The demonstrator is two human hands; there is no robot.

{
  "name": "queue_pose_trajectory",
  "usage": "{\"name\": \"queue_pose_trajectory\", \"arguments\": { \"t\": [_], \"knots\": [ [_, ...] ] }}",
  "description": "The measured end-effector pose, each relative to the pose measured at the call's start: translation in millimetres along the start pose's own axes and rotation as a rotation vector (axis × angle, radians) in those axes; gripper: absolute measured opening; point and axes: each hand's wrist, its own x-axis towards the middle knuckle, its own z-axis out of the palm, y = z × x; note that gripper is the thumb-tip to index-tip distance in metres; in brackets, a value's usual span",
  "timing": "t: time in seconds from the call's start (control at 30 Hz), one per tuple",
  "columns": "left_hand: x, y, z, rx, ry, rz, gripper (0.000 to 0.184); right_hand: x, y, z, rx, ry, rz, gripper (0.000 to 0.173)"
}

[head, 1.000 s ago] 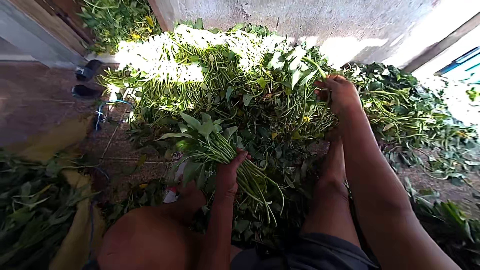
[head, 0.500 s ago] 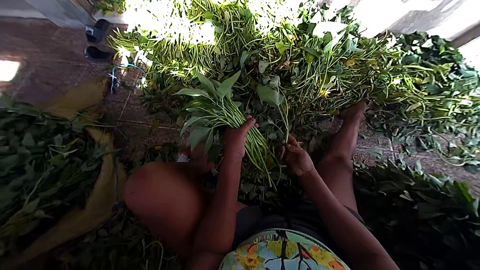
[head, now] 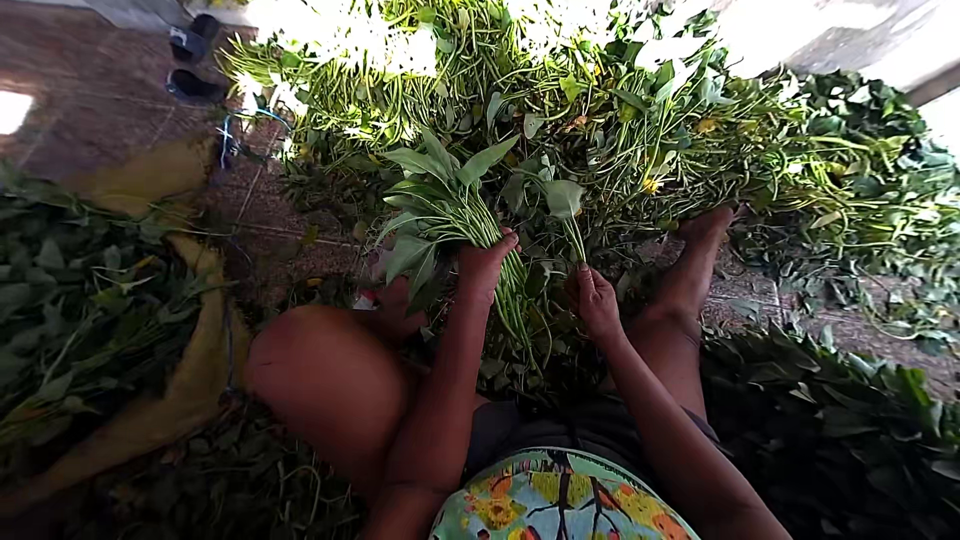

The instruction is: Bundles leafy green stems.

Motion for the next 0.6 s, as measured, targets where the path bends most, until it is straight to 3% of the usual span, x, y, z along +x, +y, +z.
{"name": "queue_pose_trajectory", "arguments": {
  "t": [0.13, 0.27, 0.37, 0.47, 0.6],
  "knots": [
    [3, -5, 1, -0.011, 0.022, 0.026, 0.015, -9, -8, 4, 0.013, -0.099, -0.061, 0.041],
    [3, 5, -8, -0.073, 0.106, 0.060, 0.020, -6, -15, -2, 0.001, -0.038, -0.024, 0.026],
    [-2, 19, -15, -0.079, 0.156, 0.088, 0.022, -5, -18, -6, -0.031, -0.005, -0.004, 0.024],
    [-10, 25, -15, -0.031, 0.122, 0.090, 0.019, -9, -16, -1, -0.011, -0.032, -0.009, 0.029],
    [-5, 15, -6, 0.016, 0.036, -0.020, 0.020, -21, -16, 14, 0.080, -0.197, -0.048, 0.034]
  ]
}}
